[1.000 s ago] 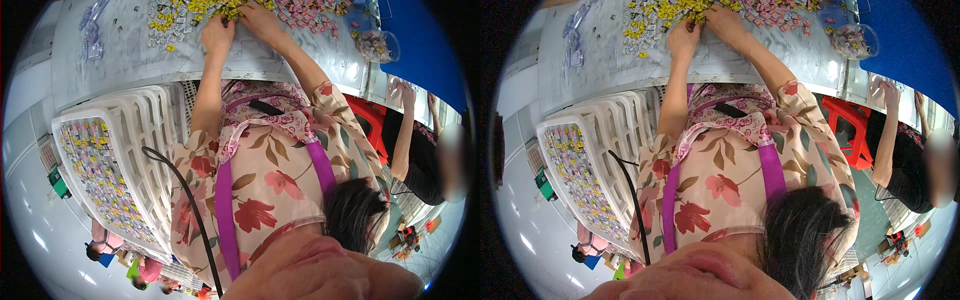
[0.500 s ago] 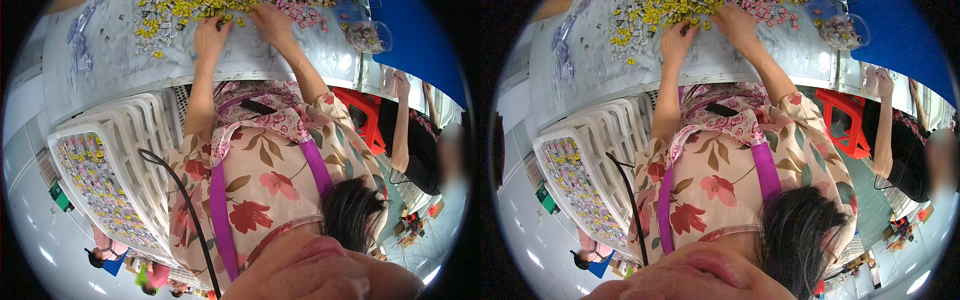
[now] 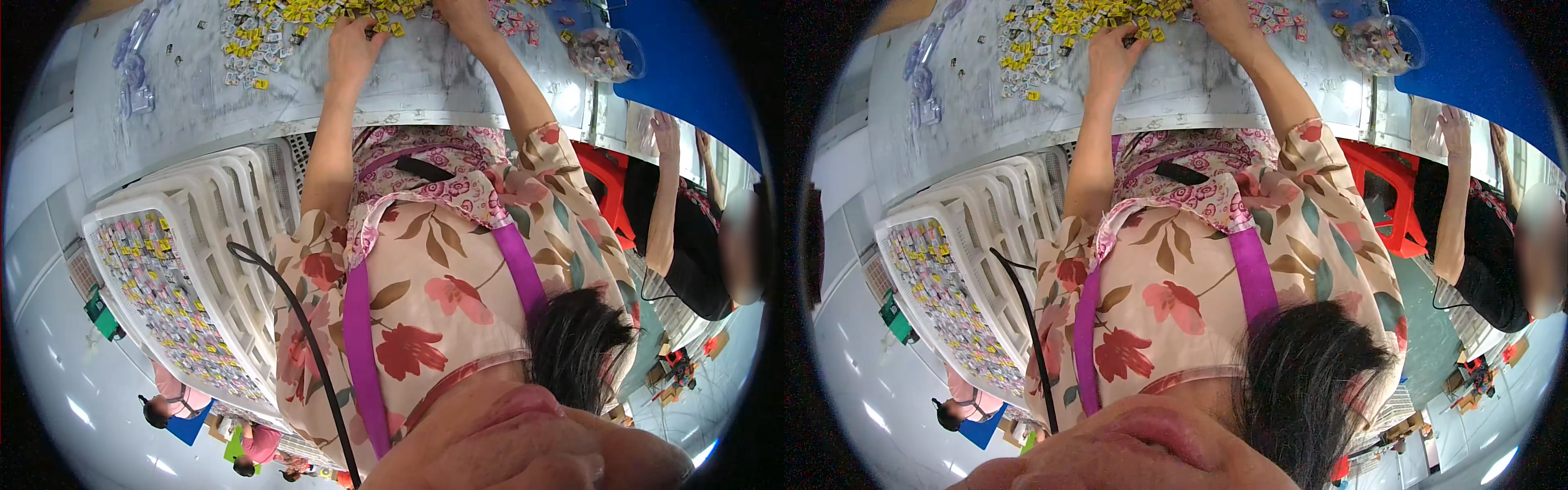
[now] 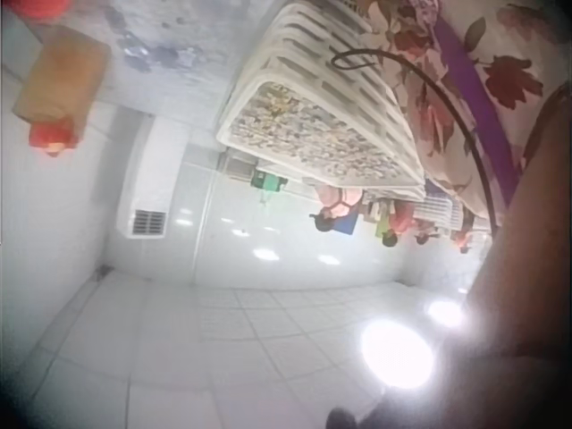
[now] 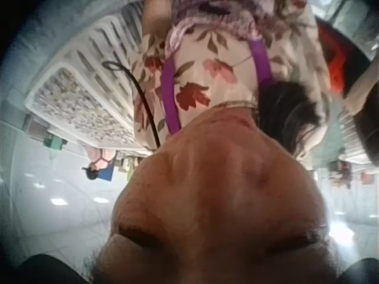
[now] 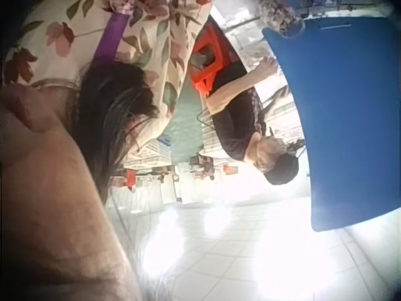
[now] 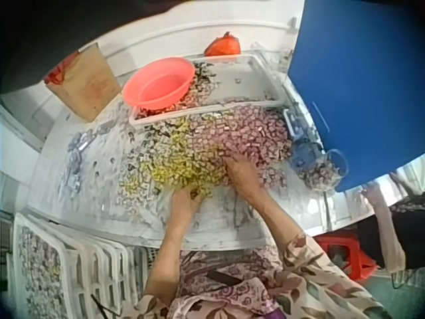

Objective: Sorting and arranging small plastic toy components on a workbench in a factory setting.

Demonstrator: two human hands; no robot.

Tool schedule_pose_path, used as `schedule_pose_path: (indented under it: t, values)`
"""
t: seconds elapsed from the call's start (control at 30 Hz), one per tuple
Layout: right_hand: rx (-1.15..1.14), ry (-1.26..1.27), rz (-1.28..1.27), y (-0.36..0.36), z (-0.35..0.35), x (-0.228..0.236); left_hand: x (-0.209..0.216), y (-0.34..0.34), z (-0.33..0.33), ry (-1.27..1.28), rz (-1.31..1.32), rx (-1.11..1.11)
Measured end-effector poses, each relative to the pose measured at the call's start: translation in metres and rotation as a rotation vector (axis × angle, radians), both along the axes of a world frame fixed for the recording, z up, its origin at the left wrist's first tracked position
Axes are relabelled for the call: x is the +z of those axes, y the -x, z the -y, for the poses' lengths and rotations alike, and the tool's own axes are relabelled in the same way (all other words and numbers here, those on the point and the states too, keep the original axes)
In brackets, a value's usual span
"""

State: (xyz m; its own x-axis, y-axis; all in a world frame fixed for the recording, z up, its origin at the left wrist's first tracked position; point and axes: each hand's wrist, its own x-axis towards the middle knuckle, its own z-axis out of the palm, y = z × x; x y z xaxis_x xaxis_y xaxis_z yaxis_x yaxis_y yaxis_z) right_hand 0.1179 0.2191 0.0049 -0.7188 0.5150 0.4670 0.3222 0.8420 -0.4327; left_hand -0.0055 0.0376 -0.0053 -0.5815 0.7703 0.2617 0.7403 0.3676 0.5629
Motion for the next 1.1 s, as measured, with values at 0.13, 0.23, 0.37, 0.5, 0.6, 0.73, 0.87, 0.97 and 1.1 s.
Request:
schedule_pose_path:
  t: [0.13,0.23,0.37,0.5,0.6,0.73,0.87,0.97,1.1]
  values:
    - [0.07,0.27,-0.002,-0.007,0.011,0.02,-0.008,0.009,-0.003,0.08,-0.027,-0.041]
    - [0.131,0.267,-0.087,-0.006,-0.001,0.014,-0.013,0.017,0.003,0.042,-0.036,-0.09]
    - [0.041,0.864,-0.176,-0.025,0.014,0.043,-0.007,0.015,0.003,0.073,-0.022,-0.117]
    - [0.228,1.104,-0.353,-0.035,0.023,0.013,0.005,0.019,0.02,0.074,0.135,-0.101]
    - [0.255,1.04,-0.251,-0.048,0.045,-0.014,0.034,-0.001,0.028,0.15,0.176,-0.148]
    - [0.284,0.76,-0.226,-0.05,0.071,-0.013,0.031,-0.016,0.037,0.121,0.12,-0.271]
    - [0.275,0.816,-0.2,-0.048,0.088,-0.013,0.016,-0.02,0.041,0.173,0.007,-0.307]
    - [0.296,0.744,-0.08,-0.045,0.095,-0.018,0.017,-0.021,0.043,0.176,0.013,-0.291]
    - [0.257,0.652,-0.071,-0.046,0.101,-0.018,0.02,-0.021,0.047,0.199,0.11,-0.243]
